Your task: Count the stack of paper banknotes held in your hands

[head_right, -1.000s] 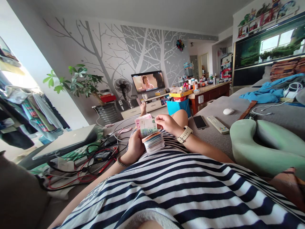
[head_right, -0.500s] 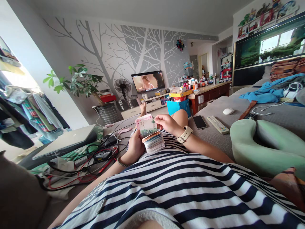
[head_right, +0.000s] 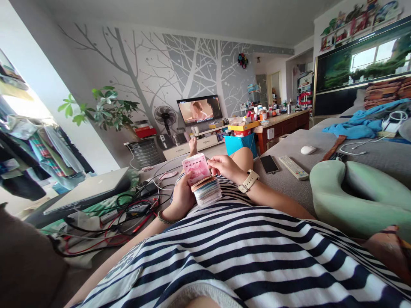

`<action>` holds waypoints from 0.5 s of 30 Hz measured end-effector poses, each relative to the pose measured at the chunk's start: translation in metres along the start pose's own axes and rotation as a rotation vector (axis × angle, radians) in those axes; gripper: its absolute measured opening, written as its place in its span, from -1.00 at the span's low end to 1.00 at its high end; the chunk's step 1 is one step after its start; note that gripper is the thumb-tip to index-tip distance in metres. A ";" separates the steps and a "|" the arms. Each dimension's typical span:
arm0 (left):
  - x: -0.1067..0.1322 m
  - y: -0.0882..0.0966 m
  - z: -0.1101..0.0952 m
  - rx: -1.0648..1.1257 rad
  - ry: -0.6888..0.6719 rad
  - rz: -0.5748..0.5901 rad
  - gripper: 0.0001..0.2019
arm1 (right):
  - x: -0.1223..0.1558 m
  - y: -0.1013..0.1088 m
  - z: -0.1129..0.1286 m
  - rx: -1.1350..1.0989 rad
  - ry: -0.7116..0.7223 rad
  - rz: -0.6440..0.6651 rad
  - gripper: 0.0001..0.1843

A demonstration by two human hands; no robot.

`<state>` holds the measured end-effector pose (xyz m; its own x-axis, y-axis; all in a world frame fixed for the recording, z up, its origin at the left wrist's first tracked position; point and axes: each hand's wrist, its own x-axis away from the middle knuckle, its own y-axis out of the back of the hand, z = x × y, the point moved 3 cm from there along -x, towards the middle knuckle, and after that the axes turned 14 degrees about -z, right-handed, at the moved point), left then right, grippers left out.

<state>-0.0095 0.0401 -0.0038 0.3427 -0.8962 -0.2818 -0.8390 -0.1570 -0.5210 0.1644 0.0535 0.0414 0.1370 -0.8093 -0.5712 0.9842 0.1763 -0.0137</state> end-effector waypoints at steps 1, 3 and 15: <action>0.000 0.000 -0.001 0.013 0.000 -0.004 -0.80 | -0.001 0.001 -0.002 0.015 0.016 -0.028 -0.51; 0.001 -0.001 -0.001 0.016 0.009 0.001 -0.79 | -0.003 0.004 -0.007 0.048 0.044 -0.092 -0.50; 0.014 -0.010 -0.011 -0.060 0.089 0.013 -0.75 | -0.004 0.003 -0.006 0.153 0.105 -0.202 -0.51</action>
<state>-0.0014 0.0242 0.0063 0.2952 -0.9311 -0.2142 -0.8676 -0.1674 -0.4682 0.1659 0.0608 0.0388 -0.0683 -0.7553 -0.6518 0.9970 -0.0763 -0.0161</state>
